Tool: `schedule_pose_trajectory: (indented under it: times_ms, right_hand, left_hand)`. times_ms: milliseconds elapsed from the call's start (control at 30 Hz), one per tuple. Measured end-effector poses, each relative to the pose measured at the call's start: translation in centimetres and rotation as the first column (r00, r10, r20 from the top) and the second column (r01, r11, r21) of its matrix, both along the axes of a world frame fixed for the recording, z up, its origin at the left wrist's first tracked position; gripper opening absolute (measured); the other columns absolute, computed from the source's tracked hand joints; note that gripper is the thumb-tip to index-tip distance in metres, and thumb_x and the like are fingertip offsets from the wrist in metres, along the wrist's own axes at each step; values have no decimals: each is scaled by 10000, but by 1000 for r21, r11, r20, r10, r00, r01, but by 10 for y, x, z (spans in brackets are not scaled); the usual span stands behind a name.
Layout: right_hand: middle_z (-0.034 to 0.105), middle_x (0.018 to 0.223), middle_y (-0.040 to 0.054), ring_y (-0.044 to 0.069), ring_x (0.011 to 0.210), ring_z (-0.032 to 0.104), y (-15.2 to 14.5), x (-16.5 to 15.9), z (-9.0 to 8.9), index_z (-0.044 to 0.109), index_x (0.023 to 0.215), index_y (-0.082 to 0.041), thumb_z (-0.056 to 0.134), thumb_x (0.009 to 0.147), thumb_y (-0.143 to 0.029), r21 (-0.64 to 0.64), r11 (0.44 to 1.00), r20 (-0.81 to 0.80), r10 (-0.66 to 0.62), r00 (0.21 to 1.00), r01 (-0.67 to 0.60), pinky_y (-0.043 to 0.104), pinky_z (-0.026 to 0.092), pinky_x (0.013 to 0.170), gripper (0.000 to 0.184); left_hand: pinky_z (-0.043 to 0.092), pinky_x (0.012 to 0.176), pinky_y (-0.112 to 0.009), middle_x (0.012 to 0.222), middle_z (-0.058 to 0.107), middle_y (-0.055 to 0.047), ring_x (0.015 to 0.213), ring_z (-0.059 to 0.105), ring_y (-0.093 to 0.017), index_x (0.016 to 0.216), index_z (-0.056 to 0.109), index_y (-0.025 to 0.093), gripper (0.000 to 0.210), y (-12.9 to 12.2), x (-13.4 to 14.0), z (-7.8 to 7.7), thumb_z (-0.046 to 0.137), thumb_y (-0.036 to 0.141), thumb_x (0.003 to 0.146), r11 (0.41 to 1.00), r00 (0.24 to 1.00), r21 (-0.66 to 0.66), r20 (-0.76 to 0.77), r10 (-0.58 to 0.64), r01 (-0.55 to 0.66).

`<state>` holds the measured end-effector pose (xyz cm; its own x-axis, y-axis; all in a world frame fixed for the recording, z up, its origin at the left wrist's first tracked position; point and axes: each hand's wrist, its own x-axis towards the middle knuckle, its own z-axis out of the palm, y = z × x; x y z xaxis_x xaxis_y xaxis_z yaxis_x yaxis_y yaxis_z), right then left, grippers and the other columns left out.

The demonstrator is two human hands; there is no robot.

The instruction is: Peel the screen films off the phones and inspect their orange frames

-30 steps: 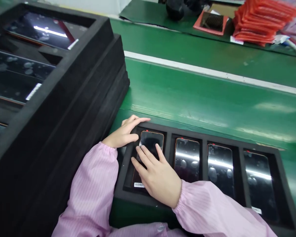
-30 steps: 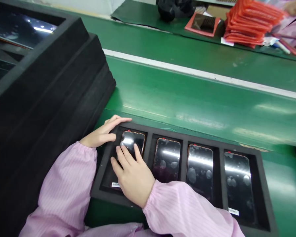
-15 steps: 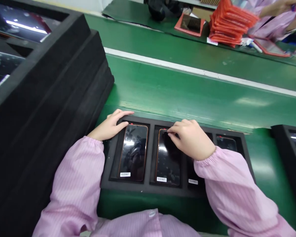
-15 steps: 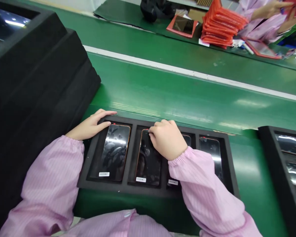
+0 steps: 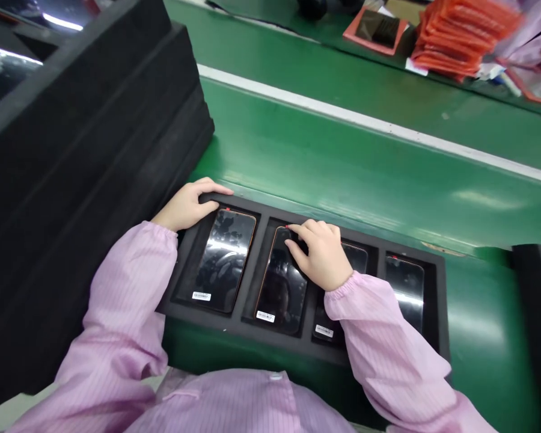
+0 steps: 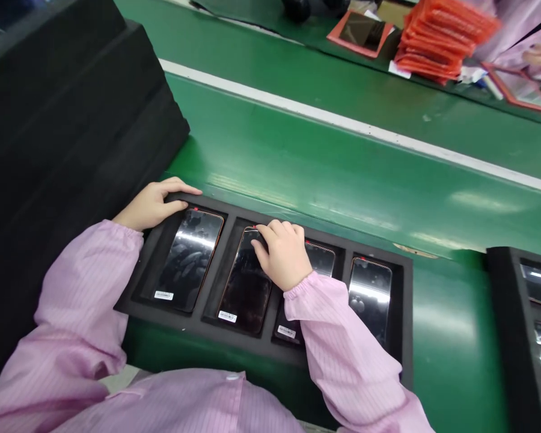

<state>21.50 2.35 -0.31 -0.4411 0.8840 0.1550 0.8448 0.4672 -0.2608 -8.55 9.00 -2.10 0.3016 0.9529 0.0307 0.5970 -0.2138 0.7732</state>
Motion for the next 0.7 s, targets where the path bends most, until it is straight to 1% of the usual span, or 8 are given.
schedule_pose_trajectory:
  times_ms: [100,200,267,333,433,533,633,700]
  right_hand:
    - [639,890,15,195,831,565,4,5,-2,662,1094,-219,654,894,-228,-20,999,-101,49,994,-51,346,310,792,200]
    - [638,907,11,177,854,591,9,11,3,654,929,-210,621,876,-163,-43,990,-206,119,971,-131,334,348,803,77]
    - [635,951,30,167,881,604,11,16,8,609,808,-181,569,838,-98,-61,978,-275,177,945,-200,317,394,815,97]
    - [637,995,49,160,905,614,13,22,15,555,741,-170,515,790,-57,-104,959,-354,210,911,-262,299,438,826,129]
    - [654,1004,61,163,916,631,14,30,23,509,716,-176,475,748,-52,-204,931,-451,186,873,-303,291,482,824,133]
    - [675,975,58,174,912,641,16,35,26,466,719,-188,452,745,-60,-284,906,-476,152,866,-315,321,498,845,131]
    - [690,912,30,167,872,638,17,36,25,415,739,-196,434,772,-65,-298,896,-475,159,865,-328,388,461,958,137]
    - [691,884,13,155,837,636,17,36,24,396,755,-199,438,787,-64,-298,898,-471,157,868,-324,393,447,973,145]
  left_hand:
    - [429,1033,-359,1051,671,-34,1029,612,-224,1026,725,181,348,2,3,-4,540,199,731,999,998,11,42,52,-52]
    - [437,1012,-352,1043,683,-28,996,617,-216,985,716,176,345,3,4,-4,514,177,705,997,995,-7,52,83,-82]
    - [459,954,-338,990,689,-24,950,622,-211,932,705,175,319,2,5,-2,506,169,681,994,993,-34,59,101,-99]
    - [477,870,-325,910,684,-21,886,623,-208,868,686,173,283,2,5,1,504,166,652,992,992,-67,66,110,-106]
    - [471,792,-322,825,659,-18,820,610,-205,799,657,172,237,2,6,4,502,174,620,990,992,-94,63,113,-107]
    - [459,782,-327,804,641,-18,813,595,-205,763,634,174,203,2,7,5,496,187,615,991,993,-92,54,107,-102]
    - [447,778,-325,802,629,-17,814,585,-201,750,621,173,185,2,7,5,493,186,618,992,994,-84,57,95,-90]
    - [443,772,-322,801,623,-15,810,579,-197,751,617,173,180,2,7,5,491,183,623,993,994,-76,56,91,-86]
